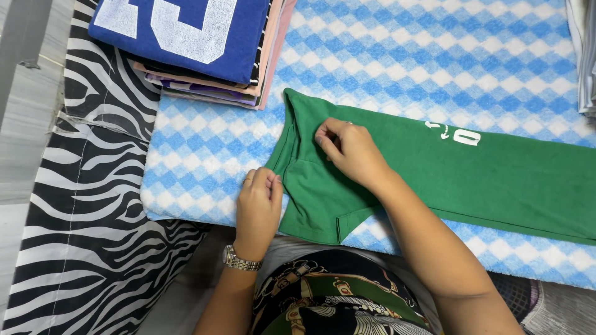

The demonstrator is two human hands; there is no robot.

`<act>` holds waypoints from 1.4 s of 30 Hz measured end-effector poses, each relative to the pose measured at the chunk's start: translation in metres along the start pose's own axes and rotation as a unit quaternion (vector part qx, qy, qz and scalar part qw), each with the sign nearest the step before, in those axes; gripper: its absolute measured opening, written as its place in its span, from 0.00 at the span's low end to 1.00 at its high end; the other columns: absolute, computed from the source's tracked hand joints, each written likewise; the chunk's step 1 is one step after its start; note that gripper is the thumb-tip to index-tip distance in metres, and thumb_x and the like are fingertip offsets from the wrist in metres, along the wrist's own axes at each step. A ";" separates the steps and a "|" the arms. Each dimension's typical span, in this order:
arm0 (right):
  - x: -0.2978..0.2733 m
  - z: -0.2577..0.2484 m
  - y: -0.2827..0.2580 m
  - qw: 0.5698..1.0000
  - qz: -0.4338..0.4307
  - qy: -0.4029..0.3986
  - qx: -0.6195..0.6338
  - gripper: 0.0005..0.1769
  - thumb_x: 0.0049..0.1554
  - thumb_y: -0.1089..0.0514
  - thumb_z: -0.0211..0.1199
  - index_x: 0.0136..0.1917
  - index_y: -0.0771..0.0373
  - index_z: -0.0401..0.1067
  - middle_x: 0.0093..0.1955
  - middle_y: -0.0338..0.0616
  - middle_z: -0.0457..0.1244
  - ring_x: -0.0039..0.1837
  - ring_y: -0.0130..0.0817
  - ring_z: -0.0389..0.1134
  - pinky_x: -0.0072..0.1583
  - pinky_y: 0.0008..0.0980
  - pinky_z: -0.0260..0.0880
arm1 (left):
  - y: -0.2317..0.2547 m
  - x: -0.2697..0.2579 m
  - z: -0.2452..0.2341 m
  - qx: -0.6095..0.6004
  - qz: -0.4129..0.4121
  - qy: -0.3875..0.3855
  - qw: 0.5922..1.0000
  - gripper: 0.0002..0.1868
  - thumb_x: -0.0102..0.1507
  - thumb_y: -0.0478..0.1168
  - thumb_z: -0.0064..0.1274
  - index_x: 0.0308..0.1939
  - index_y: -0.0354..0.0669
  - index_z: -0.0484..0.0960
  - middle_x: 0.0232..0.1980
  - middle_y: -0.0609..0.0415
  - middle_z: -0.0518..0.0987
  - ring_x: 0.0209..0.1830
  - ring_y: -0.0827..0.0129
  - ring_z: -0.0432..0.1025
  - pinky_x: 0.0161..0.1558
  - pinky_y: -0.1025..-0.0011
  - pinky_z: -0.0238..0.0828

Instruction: The person folds a green t-shirt and a black t-shirt on a blue and white checkered mat. They smooth the fabric, fold the sleeves and sides, and roll the shirts into compact bundles, placing the finished green shirt aside before folding the black one.

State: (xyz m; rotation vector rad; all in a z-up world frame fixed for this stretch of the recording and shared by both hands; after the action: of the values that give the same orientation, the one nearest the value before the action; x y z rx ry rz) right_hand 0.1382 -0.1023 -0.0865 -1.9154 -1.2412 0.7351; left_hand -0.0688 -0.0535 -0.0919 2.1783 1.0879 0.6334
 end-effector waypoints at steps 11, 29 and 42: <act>-0.123 0.011 -0.007 0.963 -0.090 -0.168 -0.189 0.17 0.46 0.62 0.67 0.51 0.59 0.74 0.50 0.46 0.65 0.56 0.44 0.67 0.55 0.44 0.60 | -0.001 -0.040 -0.005 0.069 -0.038 -0.174 0.982 0.13 0.61 0.47 0.61 0.31 0.43 0.77 0.28 0.56 0.76 0.26 0.66 0.72 0.29 0.66 0.69; -0.099 0.034 -0.009 0.963 -0.197 0.103 -0.154 0.10 0.55 0.63 0.65 0.52 0.60 0.75 0.47 0.43 0.65 0.50 0.42 0.67 0.51 0.39 0.62 | 0.028 0.074 0.056 -0.047 0.112 -0.013 0.992 0.10 0.61 0.30 0.57 0.46 0.35 0.83 0.41 0.43 0.81 0.41 0.53 0.79 0.43 0.62 0.76; -0.097 0.039 0.009 0.972 -0.178 0.095 -0.123 0.07 0.55 0.64 0.64 0.49 0.60 0.75 0.46 0.40 0.65 0.49 0.40 0.67 0.51 0.39 0.62 | 0.012 0.068 0.079 0.051 0.105 0.044 0.992 0.14 0.61 0.38 0.58 0.45 0.31 0.74 0.43 0.37 0.76 0.42 0.41 0.75 0.41 0.54 0.74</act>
State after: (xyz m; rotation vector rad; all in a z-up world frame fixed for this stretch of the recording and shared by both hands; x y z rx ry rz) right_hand 0.0762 -0.1844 -0.1093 -1.8304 -1.5520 0.2126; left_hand 0.0259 -0.0274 -0.1283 2.3944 0.9609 0.7875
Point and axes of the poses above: each hand's wrist, its own x-axis towards the middle knuckle, its own z-axis out of the palm, y = z × x, the point moved 6 cm from there along x, towards the middle knuckle
